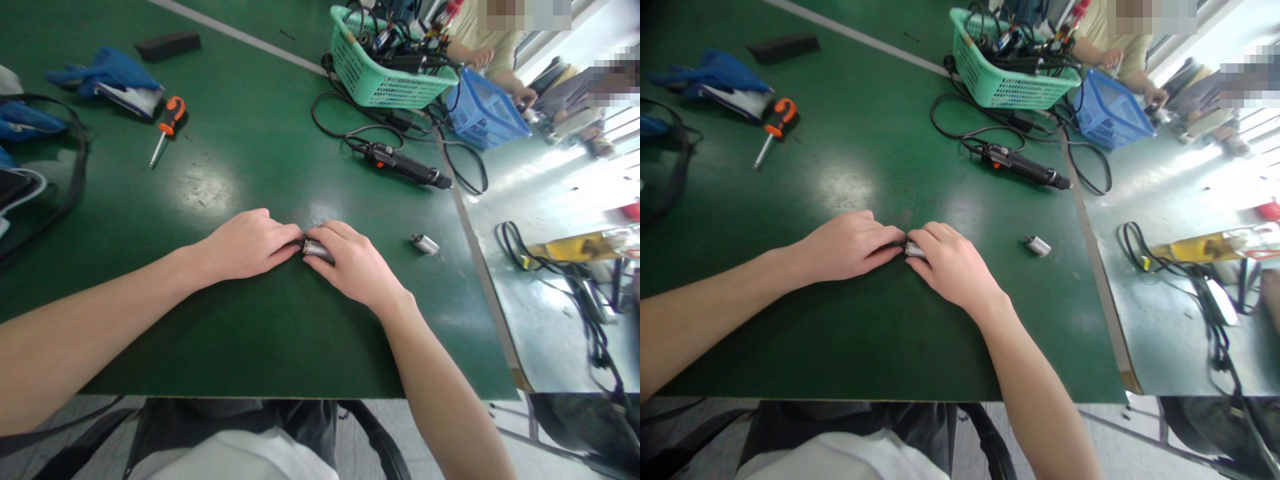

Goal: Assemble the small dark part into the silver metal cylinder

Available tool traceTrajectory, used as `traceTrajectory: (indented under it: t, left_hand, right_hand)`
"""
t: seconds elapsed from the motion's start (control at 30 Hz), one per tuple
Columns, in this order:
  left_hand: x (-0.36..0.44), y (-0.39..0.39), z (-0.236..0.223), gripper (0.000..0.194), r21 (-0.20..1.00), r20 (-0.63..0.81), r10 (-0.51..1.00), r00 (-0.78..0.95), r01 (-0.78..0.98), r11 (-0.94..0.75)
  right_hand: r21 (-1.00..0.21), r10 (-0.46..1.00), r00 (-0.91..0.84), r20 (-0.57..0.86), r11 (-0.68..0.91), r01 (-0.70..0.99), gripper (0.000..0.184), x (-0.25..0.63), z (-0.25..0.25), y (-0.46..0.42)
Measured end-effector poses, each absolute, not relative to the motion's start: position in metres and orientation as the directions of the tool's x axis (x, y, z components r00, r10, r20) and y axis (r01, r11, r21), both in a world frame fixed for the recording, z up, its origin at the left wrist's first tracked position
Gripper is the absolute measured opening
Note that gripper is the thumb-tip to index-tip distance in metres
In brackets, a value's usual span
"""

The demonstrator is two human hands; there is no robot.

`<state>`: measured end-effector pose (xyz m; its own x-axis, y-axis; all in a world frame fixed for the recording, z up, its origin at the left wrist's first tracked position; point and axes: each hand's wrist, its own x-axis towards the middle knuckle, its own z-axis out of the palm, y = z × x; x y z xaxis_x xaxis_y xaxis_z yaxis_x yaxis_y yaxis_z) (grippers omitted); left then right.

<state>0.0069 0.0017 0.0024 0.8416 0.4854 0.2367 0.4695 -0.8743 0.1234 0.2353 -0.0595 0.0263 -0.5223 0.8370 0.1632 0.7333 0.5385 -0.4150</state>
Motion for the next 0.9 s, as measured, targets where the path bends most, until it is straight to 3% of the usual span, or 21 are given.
traceTrajectory:
  t: [0.9]
  left_hand:
    - [0.0068, 0.0011, 0.0017, 0.032, 0.087, 0.241, 0.498, 0.833, 0.493, -0.866]
  right_hand:
    - [-0.429, 0.827, -0.527, 0.194, 0.555, 0.713, 0.026, 0.2355, 0.0240, -0.0597]
